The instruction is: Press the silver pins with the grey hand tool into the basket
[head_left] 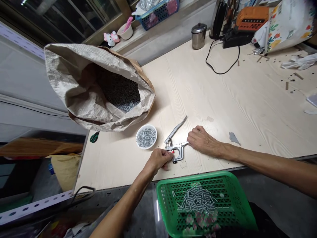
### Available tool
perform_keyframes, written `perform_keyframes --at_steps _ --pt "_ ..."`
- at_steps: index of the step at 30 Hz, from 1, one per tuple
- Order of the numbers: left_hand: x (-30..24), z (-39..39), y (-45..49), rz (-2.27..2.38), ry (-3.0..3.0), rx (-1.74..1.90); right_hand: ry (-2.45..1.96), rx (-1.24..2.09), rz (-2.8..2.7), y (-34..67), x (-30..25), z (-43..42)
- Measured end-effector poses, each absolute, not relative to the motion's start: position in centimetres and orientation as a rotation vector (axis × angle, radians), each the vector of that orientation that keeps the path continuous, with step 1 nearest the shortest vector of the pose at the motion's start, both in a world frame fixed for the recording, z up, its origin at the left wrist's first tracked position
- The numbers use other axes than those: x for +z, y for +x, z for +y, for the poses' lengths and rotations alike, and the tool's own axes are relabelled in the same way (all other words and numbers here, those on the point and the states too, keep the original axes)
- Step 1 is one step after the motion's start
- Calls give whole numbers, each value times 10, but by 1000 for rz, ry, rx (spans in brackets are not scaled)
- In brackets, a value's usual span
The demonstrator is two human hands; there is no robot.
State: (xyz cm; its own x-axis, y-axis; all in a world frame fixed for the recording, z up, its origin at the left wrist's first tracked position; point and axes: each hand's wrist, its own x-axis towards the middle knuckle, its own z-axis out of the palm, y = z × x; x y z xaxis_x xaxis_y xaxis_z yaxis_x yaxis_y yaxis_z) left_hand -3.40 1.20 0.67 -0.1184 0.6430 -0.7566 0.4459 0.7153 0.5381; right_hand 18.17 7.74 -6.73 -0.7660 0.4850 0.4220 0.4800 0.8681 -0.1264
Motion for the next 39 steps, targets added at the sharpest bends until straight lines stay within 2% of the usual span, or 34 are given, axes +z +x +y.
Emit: perform_keyframes --at_steps 6,13,20,26,29,32,35,39 --pt "6 11 -31 1747 848 200 -725 63 -2653 182 -69 77" --pt "4 7 -31 1735 869 188 -722 387 -2693 191 -48 86" --pt "5 6 -28 1752 842 196 -613 413 -2959 181 -28 129" --pt "7 0 -26 1836 846 138 -673 438 -3057 170 -10 130" --pt "13 -8 -19 2020 1172 57 -678 438 -3031 171 -9 124" --pt "13 -9 -5 2104 1776 133 -706 444 -3000 171 -11 118" --pt "4 6 7 1896 2218 201 -727 467 -2988 172 -11 112" --pt "-5 33 10 1703 2365 35 -808 576 -2979 179 -8 108"
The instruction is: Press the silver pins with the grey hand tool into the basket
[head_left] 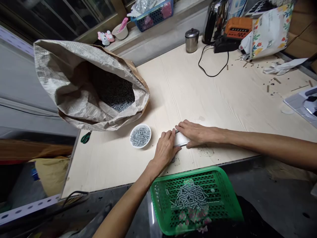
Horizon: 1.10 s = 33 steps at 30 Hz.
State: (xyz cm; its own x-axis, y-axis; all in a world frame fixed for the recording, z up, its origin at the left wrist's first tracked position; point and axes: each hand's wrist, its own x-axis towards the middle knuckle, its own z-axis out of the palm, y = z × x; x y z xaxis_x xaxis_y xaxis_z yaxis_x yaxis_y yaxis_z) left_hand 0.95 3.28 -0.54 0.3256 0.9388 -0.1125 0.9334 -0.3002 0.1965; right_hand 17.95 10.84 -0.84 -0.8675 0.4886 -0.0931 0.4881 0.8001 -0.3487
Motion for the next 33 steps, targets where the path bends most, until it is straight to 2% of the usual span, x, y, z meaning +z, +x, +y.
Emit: perform_keyframes --at_steps 9,18,22,26,33 --pt "-2 49 9 1555 2349 68 -919 512 -2948 187 -7 108" --pt "-8 49 17 1652 2344 54 -888 462 -3004 179 -13 108" --pt "0 31 4 1795 2271 380 -825 391 -2864 183 -13 96" --pt "17 -4 -20 1951 2036 740 -748 359 -2859 182 -28 80" --pt "18 -46 -51 2143 1416 664 -733 383 -2725 180 -56 72"
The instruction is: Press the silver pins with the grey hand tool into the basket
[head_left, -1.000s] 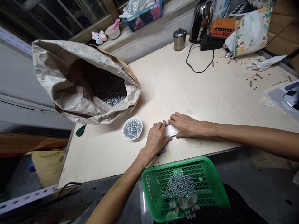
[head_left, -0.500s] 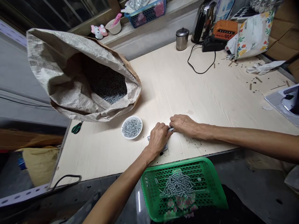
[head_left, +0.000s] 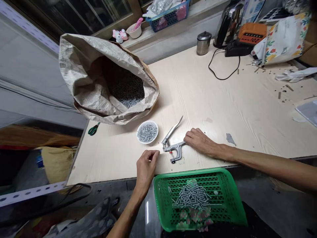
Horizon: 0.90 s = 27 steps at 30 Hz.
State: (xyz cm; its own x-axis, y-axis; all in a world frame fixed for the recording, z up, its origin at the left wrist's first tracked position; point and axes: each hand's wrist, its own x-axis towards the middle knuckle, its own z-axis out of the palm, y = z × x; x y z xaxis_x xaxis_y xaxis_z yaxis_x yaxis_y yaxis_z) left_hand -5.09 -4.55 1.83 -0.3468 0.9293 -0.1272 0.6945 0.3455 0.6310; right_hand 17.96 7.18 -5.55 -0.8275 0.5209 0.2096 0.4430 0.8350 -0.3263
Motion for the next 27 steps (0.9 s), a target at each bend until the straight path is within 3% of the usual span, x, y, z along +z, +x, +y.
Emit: perform_keyframes --at_steps 6,14,21,27 --pt "10 -51 -53 2155 1286 638 -734 417 -2687 179 -58 71" --pt "-5 -44 -35 1986 1775 539 -839 772 -2468 185 -57 79" --pt "-22 -13 -18 1926 2207 154 -925 775 -2289 190 -52 90" --pt "13 -77 -7 1657 2329 -28 -924 748 -2302 189 -58 88"
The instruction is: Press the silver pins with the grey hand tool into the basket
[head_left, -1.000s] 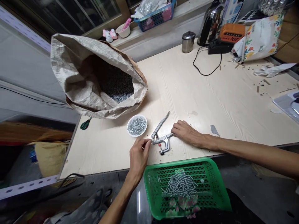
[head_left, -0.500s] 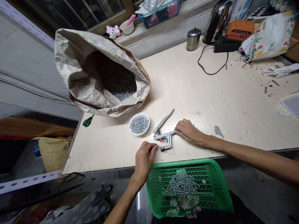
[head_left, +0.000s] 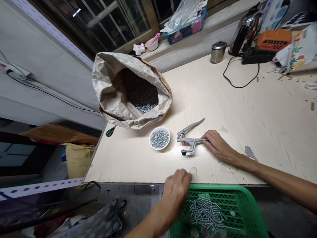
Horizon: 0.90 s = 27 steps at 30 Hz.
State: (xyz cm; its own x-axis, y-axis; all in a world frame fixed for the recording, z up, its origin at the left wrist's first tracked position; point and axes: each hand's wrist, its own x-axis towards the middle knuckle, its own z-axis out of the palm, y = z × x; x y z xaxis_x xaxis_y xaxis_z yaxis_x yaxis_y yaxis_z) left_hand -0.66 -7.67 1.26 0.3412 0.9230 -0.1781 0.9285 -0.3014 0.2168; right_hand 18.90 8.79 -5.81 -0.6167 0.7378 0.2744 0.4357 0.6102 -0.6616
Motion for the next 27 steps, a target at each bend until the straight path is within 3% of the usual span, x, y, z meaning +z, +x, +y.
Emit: perform_keyframes --at_steps 5,12,19,27 --pt "38 -90 -21 1753 2337 243 -916 765 -2312 186 -64 88" --pt "30 26 -94 2441 2005 398 -917 764 -2320 185 -65 87" --pt "14 49 -96 2453 1907 214 -918 699 -2309 183 -69 87" --pt "33 46 -98 2353 1580 656 -917 720 -2353 184 -63 87"
